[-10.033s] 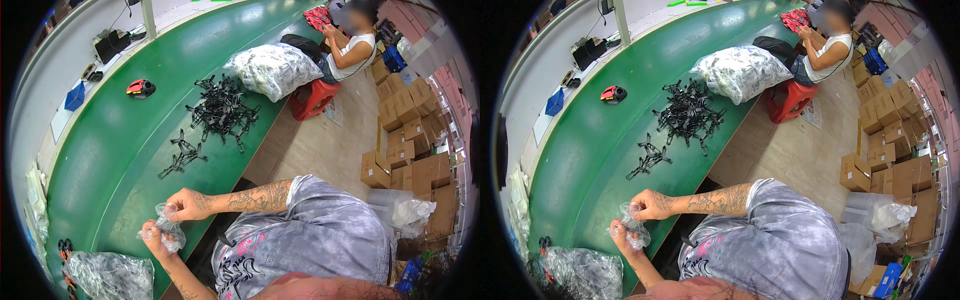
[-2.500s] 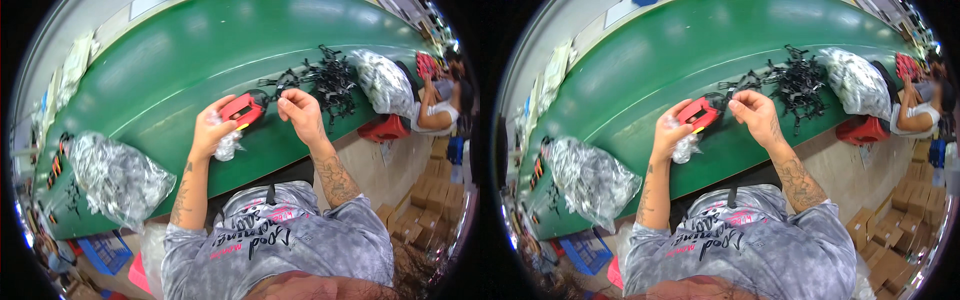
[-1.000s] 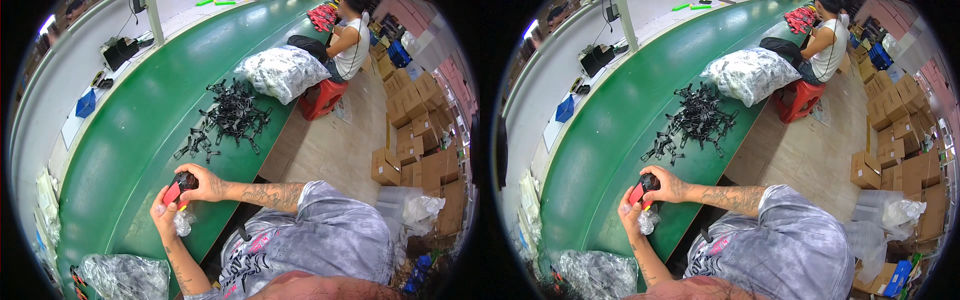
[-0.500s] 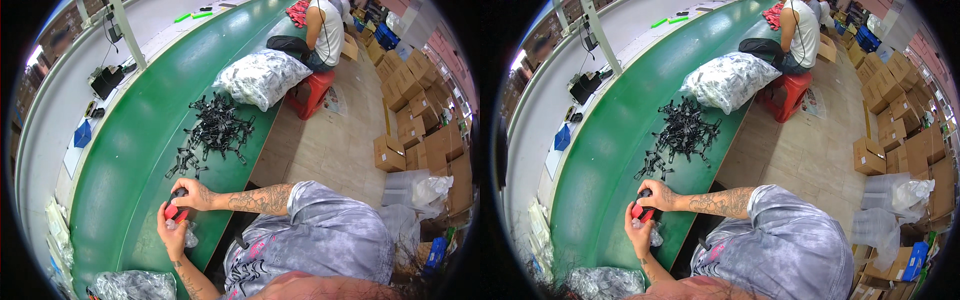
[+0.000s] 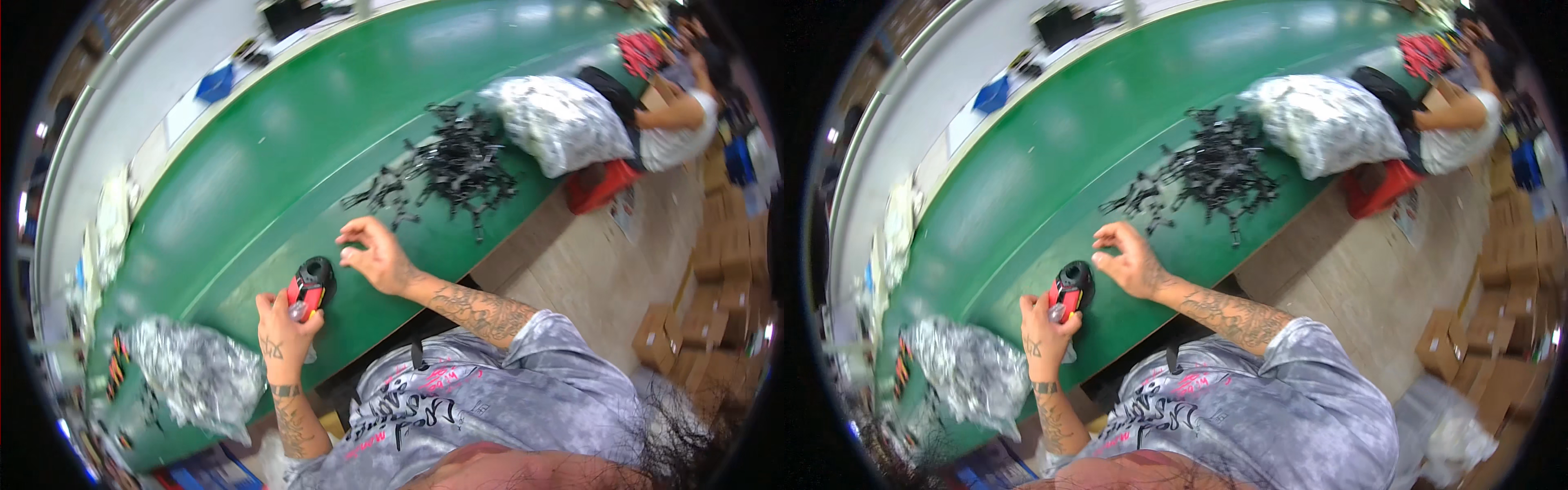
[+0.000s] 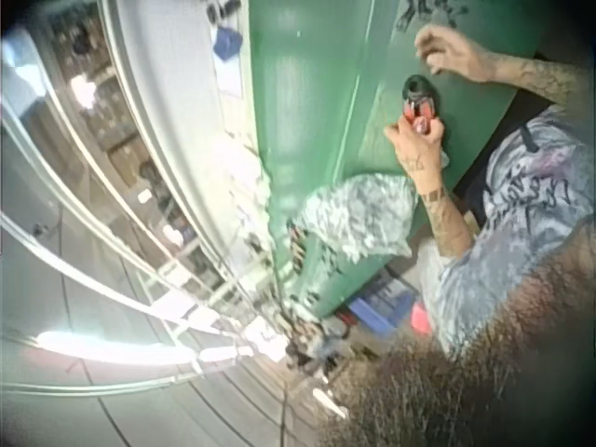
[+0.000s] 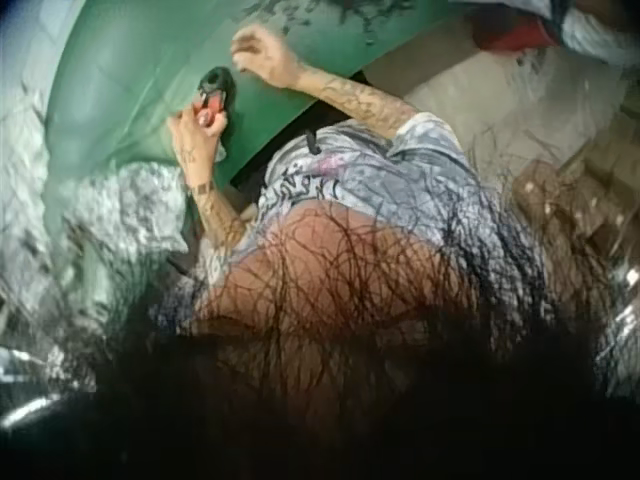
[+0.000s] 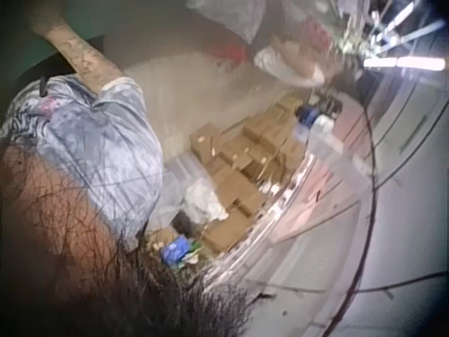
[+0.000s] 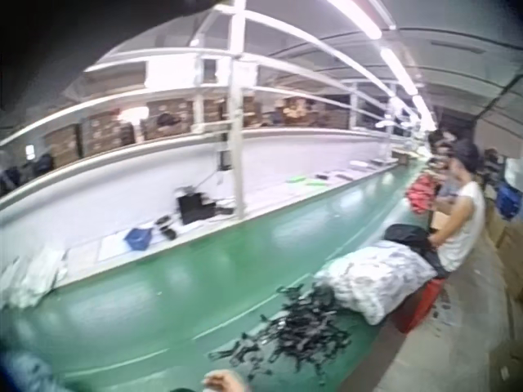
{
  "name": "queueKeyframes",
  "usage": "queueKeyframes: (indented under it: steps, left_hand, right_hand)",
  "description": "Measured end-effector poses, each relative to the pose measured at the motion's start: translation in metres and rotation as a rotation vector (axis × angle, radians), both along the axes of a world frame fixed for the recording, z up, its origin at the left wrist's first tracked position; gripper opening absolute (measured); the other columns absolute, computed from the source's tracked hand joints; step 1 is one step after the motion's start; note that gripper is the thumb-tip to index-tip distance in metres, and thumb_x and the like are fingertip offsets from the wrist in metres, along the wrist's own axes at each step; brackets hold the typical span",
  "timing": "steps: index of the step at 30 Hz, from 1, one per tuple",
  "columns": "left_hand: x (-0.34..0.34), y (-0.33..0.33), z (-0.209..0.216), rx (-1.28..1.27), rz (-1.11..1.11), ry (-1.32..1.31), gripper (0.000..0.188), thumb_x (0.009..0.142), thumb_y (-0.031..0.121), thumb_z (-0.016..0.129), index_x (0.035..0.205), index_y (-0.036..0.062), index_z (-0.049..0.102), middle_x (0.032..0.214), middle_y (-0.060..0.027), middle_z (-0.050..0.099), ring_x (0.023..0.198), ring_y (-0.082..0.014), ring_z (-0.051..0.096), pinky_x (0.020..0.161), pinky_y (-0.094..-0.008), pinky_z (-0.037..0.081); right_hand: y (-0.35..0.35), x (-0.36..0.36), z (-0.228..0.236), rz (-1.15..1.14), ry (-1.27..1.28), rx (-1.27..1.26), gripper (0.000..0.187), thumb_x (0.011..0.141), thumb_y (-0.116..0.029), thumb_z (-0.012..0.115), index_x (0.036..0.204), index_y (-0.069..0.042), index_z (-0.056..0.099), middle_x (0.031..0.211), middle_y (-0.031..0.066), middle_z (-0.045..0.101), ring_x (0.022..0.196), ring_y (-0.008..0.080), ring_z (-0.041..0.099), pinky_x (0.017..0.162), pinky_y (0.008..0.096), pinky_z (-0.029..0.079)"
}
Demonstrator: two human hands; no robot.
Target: The person sorts small plastic parts by hand, placing them into plastic bags on a factory assembly line.
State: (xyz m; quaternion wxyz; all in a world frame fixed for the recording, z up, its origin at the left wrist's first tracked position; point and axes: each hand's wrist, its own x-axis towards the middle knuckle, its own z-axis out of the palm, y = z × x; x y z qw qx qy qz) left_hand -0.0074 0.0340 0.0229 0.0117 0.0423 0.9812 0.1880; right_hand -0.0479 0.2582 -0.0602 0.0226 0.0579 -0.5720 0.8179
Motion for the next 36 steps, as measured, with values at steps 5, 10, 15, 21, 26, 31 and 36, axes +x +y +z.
queueKeyframes:
  steps: [5,10,15,21,26,31,36]
  left_hand:
    - [-0.002,-0.018,0.003,-0.041,0.028,-0.047,0.055,0.076,0.037,0.082,0.115,0.0004,0.065,0.097,-0.0217,0.066,0.090,-0.0415,0.067,0.077,-0.0491,0.055]
    - [-0.076,-0.040,-0.021,-0.046,0.091,0.107,0.049,0.082,0.035,0.078,0.113,-0.0008,0.064,0.097,-0.0234,0.069,0.090,-0.0410,0.069,0.078,-0.0492,0.056]
    - [-0.099,-0.006,0.000,0.205,0.170,0.458,0.031,0.084,0.012,0.070,0.113,0.0038,0.065,0.101,-0.0221,0.068,0.095,-0.0402,0.066,0.083,-0.0480,0.055]
    - [0.005,-0.042,0.059,0.215,-0.032,0.444,0.040,0.070,-0.011,0.059,0.106,0.0028,0.067,0.106,-0.0185,0.059,0.103,-0.0402,0.060,0.090,-0.0452,0.052]
    - [0.067,-0.180,0.089,-0.234,0.619,0.418,0.024,0.081,-0.001,0.062,0.103,0.0017,0.072,0.099,-0.0226,0.072,0.096,-0.0407,0.069,0.087,-0.0464,0.054]
    - [0.090,-0.220,0.062,-0.207,0.725,0.171,0.015,0.084,0.015,0.070,0.090,0.0013,0.074,0.094,-0.0225,0.072,0.092,-0.0407,0.069,0.081,-0.0476,0.055]
    - [0.098,-0.229,0.047,-0.290,0.625,0.457,0.017,0.084,0.018,0.072,0.085,0.0011,0.069,0.084,-0.0185,0.067,0.084,-0.0419,0.065,0.078,-0.0486,0.053]
  right_hand:
    - [0.000,0.000,0.003,0.084,-0.021,0.014,0.021,0.098,-0.004,0.062,0.116,0.000,0.053,0.102,0.0080,0.059,0.092,0.0139,0.063,0.074,0.0304,0.060]
    - [-0.010,-0.001,0.005,0.127,-0.022,0.047,0.012,0.098,-0.005,0.062,0.108,-0.002,0.056,0.084,0.0035,0.060,0.067,0.0086,0.058,0.059,0.0243,0.050]
    - [0.000,0.001,-0.001,0.083,-0.007,0.027,0.008,0.099,-0.001,0.059,0.105,-0.004,0.054,0.079,0.0031,0.058,0.062,0.0102,0.056,0.058,0.0249,0.048]
    - [-0.001,-0.001,0.006,0.127,-0.045,0.026,0.007,0.099,-0.001,0.058,0.104,-0.003,0.054,0.075,0.0041,0.056,0.059,0.0108,0.053,0.056,0.0258,0.045]
    - [0.000,0.000,0.009,0.161,-0.038,0.084,0.007,0.100,0.000,0.056,0.104,-0.003,0.052,0.075,0.0043,0.053,0.061,0.0114,0.049,0.055,0.0264,0.044]
    - [-0.005,-0.001,0.010,0.145,-0.053,0.108,0.005,0.100,0.000,0.055,0.103,-0.002,0.052,0.073,0.0041,0.052,0.059,0.0113,0.048,0.055,0.0262,0.043]
    - [-0.006,0.003,0.008,0.133,-0.021,0.140,0.006,0.098,-0.002,0.061,0.101,-0.002,0.055,0.078,0.0028,0.058,0.060,0.0085,0.054,0.055,0.0237,0.046]
